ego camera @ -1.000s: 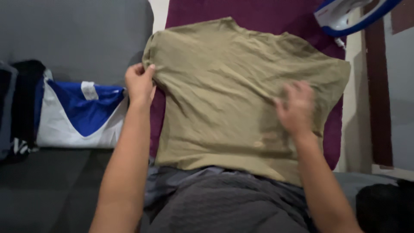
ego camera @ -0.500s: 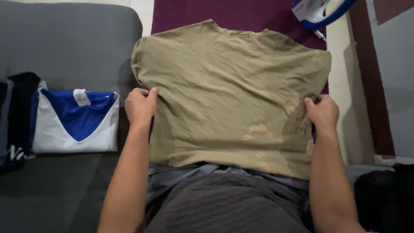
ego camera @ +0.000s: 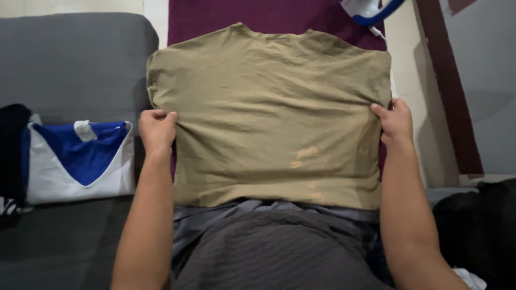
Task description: The person irons a beige t-shirt laid out on a purple mat. They smooth the fabric with their hands and use a blue and white iron to press the shirt, moving it back and forth across the surface.
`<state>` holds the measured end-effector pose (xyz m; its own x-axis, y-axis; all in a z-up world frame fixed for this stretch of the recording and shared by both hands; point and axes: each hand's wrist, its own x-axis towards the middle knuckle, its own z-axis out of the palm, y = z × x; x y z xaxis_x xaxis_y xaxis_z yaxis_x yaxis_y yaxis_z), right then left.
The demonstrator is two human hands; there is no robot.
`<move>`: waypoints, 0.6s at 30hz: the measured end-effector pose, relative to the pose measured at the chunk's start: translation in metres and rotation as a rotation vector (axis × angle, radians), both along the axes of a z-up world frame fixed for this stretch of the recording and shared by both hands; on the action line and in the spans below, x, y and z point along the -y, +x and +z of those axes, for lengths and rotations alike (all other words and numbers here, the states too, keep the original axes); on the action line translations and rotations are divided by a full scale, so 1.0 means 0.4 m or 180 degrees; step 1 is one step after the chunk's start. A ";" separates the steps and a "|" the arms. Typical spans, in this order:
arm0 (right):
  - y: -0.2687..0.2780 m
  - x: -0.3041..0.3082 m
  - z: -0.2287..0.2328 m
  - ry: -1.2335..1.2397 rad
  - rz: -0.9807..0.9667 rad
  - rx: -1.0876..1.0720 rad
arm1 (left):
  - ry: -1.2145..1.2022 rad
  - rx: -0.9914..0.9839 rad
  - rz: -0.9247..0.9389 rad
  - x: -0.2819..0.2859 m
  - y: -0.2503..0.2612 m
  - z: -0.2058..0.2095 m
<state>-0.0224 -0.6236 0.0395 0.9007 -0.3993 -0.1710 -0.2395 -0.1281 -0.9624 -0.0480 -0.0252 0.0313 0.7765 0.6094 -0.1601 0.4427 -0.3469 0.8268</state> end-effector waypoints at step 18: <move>0.081 0.032 -0.002 -0.1983 0.0109 0.0554 | 0.0544 -0.0043 -0.0208 -0.014 0.011 -0.028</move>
<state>0.0102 -0.6366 0.0389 0.9084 -0.3471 0.2332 -0.0725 -0.6800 -0.7296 -0.0436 -0.0194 0.0203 0.8139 0.5769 -0.0690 0.4251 -0.5104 0.7475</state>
